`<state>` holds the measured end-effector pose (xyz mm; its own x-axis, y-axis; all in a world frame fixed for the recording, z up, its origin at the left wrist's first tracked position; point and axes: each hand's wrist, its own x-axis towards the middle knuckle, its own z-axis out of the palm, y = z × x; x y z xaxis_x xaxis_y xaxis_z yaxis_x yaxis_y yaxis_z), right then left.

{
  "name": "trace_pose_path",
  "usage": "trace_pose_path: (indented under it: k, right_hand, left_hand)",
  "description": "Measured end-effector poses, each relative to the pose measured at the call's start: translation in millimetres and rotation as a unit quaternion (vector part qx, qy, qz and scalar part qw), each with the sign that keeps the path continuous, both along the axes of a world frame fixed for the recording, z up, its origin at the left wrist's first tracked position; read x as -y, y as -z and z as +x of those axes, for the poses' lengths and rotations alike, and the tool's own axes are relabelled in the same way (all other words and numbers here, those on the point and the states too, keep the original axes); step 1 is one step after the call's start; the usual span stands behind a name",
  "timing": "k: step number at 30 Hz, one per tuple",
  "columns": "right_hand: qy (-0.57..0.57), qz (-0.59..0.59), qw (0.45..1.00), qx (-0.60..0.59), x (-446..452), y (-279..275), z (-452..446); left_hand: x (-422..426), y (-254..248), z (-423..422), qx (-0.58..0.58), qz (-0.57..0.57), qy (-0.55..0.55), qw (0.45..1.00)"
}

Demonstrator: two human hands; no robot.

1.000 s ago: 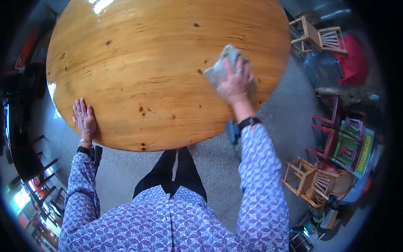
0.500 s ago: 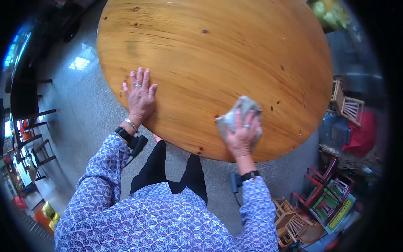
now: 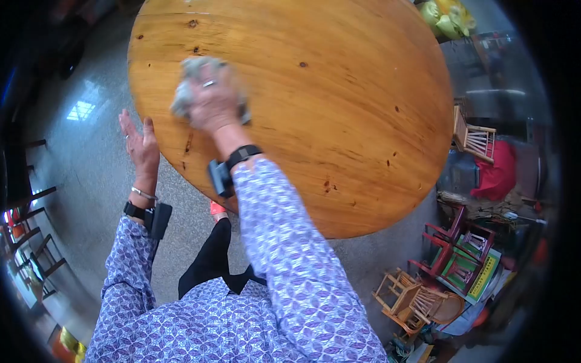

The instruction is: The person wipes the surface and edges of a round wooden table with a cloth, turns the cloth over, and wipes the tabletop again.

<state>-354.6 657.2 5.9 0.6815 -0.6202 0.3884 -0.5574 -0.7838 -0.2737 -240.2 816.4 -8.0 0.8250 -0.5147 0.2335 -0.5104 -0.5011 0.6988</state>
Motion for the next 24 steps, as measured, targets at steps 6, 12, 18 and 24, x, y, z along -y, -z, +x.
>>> trace_pose_path:
  k: [6,12,18,24]
  right_hand:
    - [0.262,-0.003,0.960,-0.097,73.5,8.7,-211.4]
    - [0.393,-0.047,0.912,-0.107,44.5,57.1,-322.0]
    - [-0.013,-0.002,1.000,0.024,-8.6,-3.1,-7.6]
    - [-0.041,0.006,0.999,0.027,31.9,16.6,83.5]
  left_hand:
    - [13.9,26.7,9.6,-0.345,-0.166,-0.006,0.924]
    - [16.2,44.3,8.6,-0.295,-0.215,-0.014,0.931]
    - [16.3,46.7,6.9,-0.298,-0.210,-0.029,0.931]
    - [11.1,54.4,11.1,-0.313,-0.225,-0.006,0.923]
